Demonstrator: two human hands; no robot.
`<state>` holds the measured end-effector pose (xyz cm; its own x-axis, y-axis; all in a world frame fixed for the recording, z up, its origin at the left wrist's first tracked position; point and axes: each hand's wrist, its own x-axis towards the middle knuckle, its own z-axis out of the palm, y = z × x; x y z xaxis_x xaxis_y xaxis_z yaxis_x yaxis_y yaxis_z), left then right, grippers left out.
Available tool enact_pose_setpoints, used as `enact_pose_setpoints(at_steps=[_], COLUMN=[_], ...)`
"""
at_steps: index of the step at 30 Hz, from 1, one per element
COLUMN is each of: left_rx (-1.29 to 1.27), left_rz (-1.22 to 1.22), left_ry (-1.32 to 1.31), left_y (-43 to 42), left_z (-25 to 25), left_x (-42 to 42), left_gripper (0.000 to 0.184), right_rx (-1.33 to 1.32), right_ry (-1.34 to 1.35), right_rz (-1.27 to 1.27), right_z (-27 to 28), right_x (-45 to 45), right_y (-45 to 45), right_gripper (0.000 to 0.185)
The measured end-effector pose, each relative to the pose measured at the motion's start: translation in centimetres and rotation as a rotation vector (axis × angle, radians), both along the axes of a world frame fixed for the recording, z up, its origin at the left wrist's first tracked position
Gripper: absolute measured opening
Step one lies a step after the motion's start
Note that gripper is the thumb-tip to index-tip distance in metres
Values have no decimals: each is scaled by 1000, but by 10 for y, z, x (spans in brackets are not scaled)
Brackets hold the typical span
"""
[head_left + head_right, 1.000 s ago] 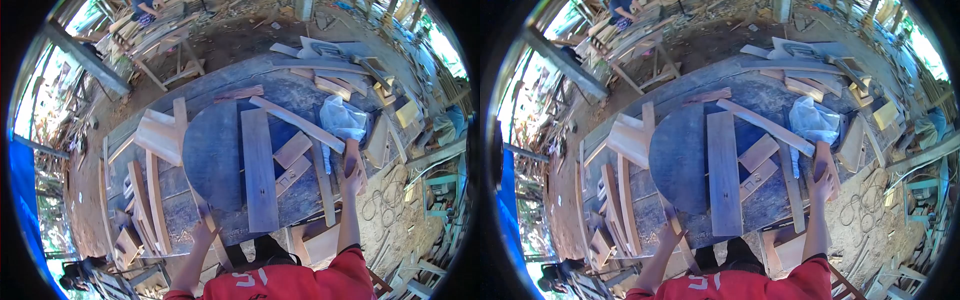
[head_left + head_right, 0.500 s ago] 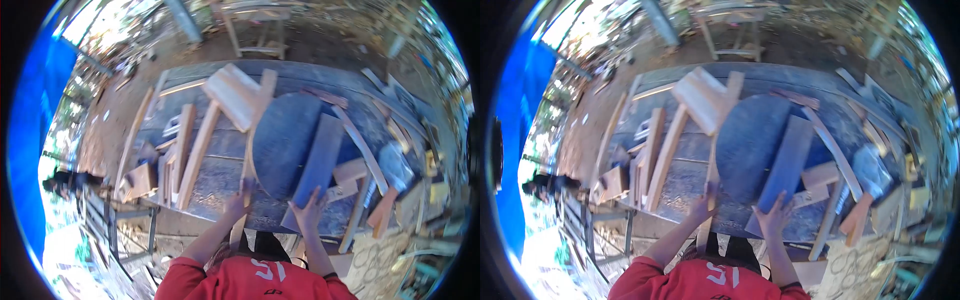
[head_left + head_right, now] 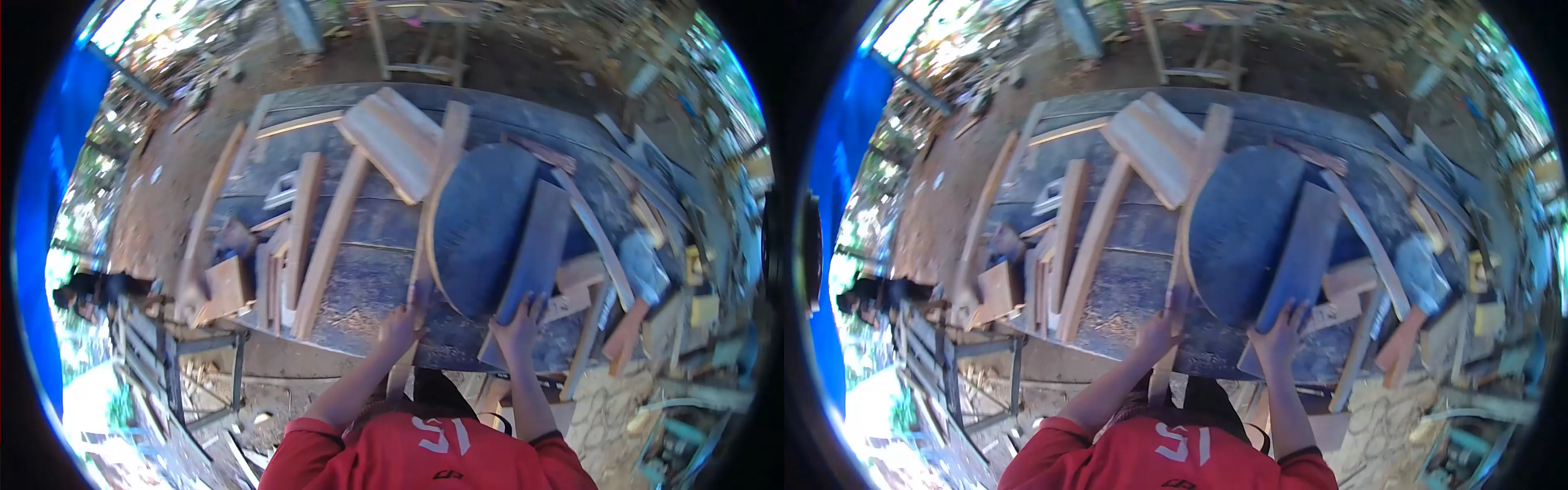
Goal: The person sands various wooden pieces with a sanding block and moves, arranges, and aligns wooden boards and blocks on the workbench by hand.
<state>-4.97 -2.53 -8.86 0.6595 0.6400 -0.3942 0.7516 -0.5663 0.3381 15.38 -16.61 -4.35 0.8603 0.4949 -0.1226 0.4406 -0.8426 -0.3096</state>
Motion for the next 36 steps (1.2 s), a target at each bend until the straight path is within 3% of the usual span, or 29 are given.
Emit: enact_pose_setpoints(at_steps=[3,6,13,18,21,24,26,30,33,36], left_rx=[3,42,-34,-54,187,251,51,70,-8,-185], left_rz=[-24,-54,14,185,124,109,395,481,541,452], left_ry=[-32,-27,-93,-290,-342,-447,-483,-536,-582,-675], left_y=[2,5,8,15,21,23,19,13,5,-13], left_z=[-7,-8,11,9,21,20,29,18,16,16], left_x=[-3,-3,1,10,41,77,96,111,120,130], left_gripper=[97,98,96,90,85,82,80,80,81,79], right_rx=[-2,429,842,654,562,129,67,22,8,52], right_ry=[76,213,675,515,395,130,123,64,40,-4], right_rz=[-10,121,-45,128,211,341,301,279,283,319], right_z=[18,-3,43,34,47,58,61,50,46,35], right_x=[20,63,138,172,164,150,142,137,137,138], right_y=[-14,-52,-112,-136,-124,-109,-103,-98,-92,-91], right_gripper=[97,88,88,82,78,74,74,73,70,70])
